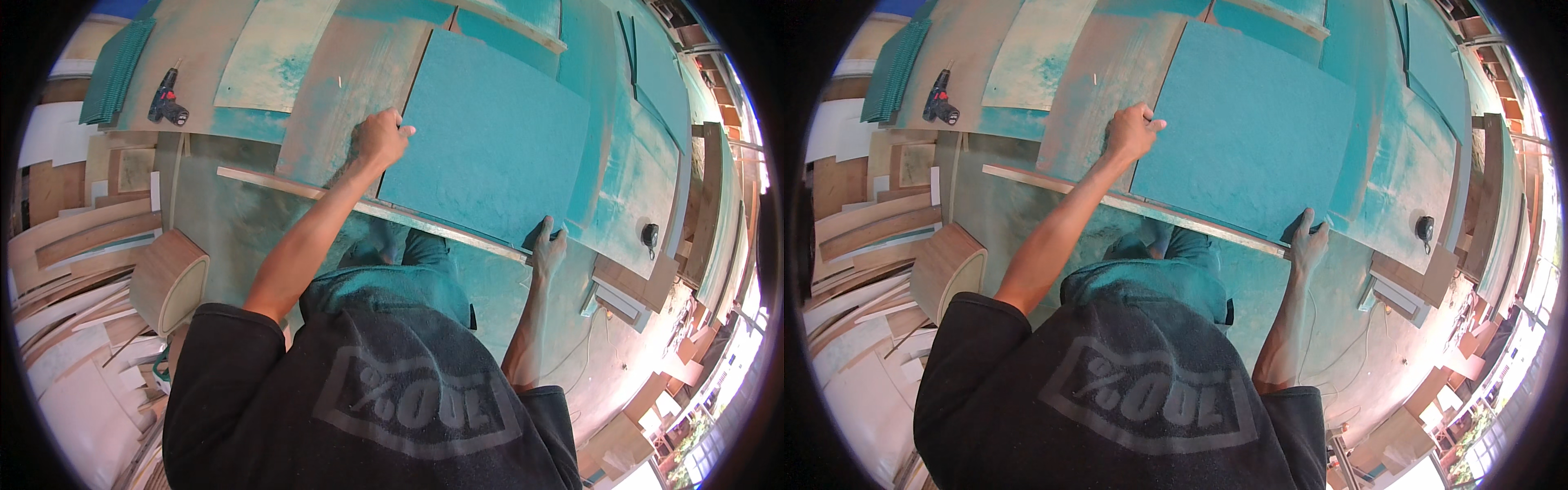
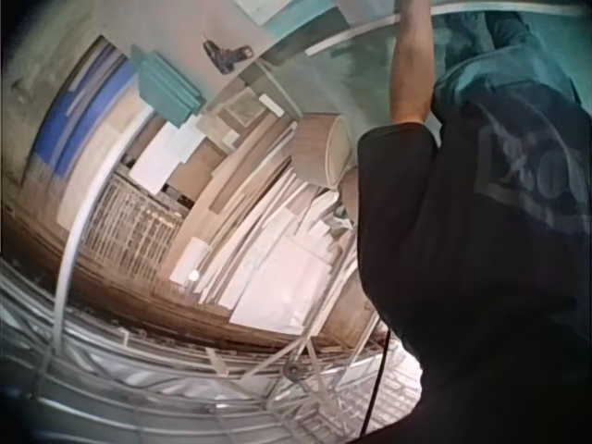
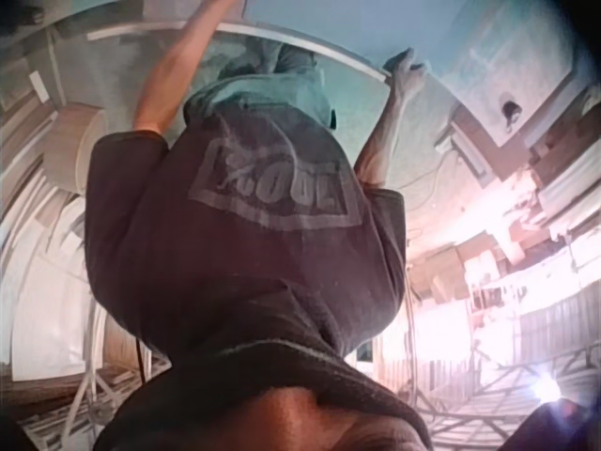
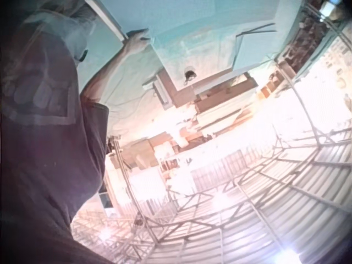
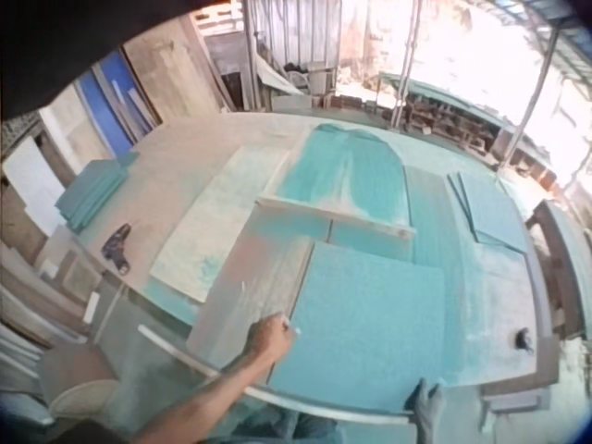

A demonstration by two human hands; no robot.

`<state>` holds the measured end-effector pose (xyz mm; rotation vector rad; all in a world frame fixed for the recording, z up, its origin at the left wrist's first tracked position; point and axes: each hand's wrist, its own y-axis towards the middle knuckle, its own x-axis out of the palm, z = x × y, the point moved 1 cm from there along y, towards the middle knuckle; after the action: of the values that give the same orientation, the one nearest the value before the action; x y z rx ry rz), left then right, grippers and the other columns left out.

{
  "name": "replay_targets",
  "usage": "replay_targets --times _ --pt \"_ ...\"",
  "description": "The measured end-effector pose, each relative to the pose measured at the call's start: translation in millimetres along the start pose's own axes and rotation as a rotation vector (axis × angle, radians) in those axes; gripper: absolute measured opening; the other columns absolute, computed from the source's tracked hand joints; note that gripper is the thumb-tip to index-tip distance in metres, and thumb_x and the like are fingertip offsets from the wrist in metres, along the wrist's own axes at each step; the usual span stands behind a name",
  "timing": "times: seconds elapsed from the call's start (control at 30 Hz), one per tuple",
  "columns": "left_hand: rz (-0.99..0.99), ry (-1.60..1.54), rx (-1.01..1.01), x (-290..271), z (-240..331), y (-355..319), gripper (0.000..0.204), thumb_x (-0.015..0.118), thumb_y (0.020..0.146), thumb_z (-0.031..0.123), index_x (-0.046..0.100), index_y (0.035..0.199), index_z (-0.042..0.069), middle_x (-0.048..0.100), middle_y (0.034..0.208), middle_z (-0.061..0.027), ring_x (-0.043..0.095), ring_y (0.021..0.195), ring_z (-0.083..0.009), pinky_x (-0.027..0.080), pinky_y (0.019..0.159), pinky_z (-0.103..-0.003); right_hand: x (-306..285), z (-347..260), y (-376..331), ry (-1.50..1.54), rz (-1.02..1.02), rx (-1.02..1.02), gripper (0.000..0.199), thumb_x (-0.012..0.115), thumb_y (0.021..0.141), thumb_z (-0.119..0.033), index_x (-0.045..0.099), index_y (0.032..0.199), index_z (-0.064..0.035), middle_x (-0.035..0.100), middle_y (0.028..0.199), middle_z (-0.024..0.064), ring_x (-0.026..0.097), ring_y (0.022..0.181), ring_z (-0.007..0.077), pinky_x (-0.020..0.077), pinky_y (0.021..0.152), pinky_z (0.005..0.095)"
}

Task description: The person uses a table saw to cut a teal-colored sheet of material. They guide the sheet through the saw using a wooden straight edge as a guide, repeating the cutting motion multiple times. After cutting, the person lifts the material to reveal a series of parallel slits, then carries the cut piece across the workshop.

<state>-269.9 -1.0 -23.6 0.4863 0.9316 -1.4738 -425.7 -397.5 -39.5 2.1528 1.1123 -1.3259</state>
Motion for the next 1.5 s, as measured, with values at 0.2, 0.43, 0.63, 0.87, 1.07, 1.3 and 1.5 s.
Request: replay_targets --times 0.2,0.43,0.63,0.87,1.07,1.3,1.5 --pt "-0.009 0.011 0.005 -3.6 3.4 -5.2 0.034 0.080 0.090 0.031 0.070 0.101 0.001 0.076 0.091 -0.0181 0.074 0.087 -0.0336 0.056 0.077 -0.047 0.2 4.1 1.3 0.028 -0.010 0.063 0.064 0.061 0.096 -0.055 0.062 0.090 0.0094 0.066 0.084 0.0319 0.065 0.079 0.0469 0.0487 0.076 0.0544" --pt "-0.001 0.027 0.026 0.0 2.1 -7.4 0.033 0.080 0.090 0.031 0.070 0.100 0.001 0.075 0.087 -0.0176 0.074 0.086 -0.0358 0.056 0.076 -0.048 -3.5 1.2 -3.9 -0.011 0.004 0.126 0.065 0.059 0.093 -0.057 0.060 0.087 0.0081 0.063 0.080 0.0316 0.063 0.077 0.0466 0.0475 0.076 0.0551" --pt "-0.043 0.067 -0.036 -3.7 2.0 -10.0 0.032 0.079 0.091 0.032 0.071 0.093 0.001 0.074 0.082 -0.0174 0.073 0.084 -0.0369 0.055 0.075 -0.049 -9.9 -9.3 -10.5 -0.034 0.014 0.084 0.065 0.059 0.093 -0.056 0.058 0.085 0.0078 0.064 0.081 0.0334 0.063 0.082 0.0496 0.0481 0.078 0.0554" --pt "-0.079 0.085 -0.071 -5.2 3.2 -11.0 0.030 0.079 0.091 0.031 0.072 0.094 0.001 0.074 0.085 -0.0195 0.073 0.087 -0.0393 0.055 0.079 -0.050 -10.9 -14.7 -9.5 -0.086 0.011 0.098 0.064 0.058 0.093 -0.056 0.064 0.092 0.0074 0.066 0.087 0.0360 0.066 0.090 0.0523 0.0497 0.081 0.0565" --pt "-0.217 0.223 -0.034 -13.6 16.7 2.2 0.041 0.079 0.090 0.029 0.064 0.120 0.005 0.068 0.119 -0.0205 0.068 0.108 -0.0396 0.054 0.091 -0.053 -11.5 -7.0 -0.9 -0.147 -0.126 0.173 0.062 0.059 0.091 -0.055 0.068 0.098 0.0057 0.068 0.102 0.0363 0.066 0.100 0.0504 0.0503 0.087 0.0556" --pt "-0.356 0.535 0.313 -40.9 28.2 28.6 0.100 0.080 0.088 0.031 0.019 0.166 0.019 0.012 0.174 0.0018 0.022 0.156 -0.0320 0.030 0.122 -0.063 -26.9 -109.0 -40.9 -0.152 -0.437 -0.585 0.097 0.086 0.073 -0.055 0.047 0.153 -0.0154 0.043 0.158 0.0169 0.042 0.144 0.0411 0.0452 0.108 0.0560" --pt "-0.421 0.540 0.382 -41.9 24.8 32.2 0.108 0.084 0.084 0.035 0.018 0.166 0.018 0.011 0.175 0.0028 0.023 0.157 -0.0290 0.027 0.123 -0.064 43.1 -156.4 -81.6 -0.597 -0.541 -0.993 0.123 0.092 0.063 -0.048 0.025 0.164 -0.0289 0.018 0.172 0.0038 0.023 0.154 0.0437 0.0403 0.107 0.0761"
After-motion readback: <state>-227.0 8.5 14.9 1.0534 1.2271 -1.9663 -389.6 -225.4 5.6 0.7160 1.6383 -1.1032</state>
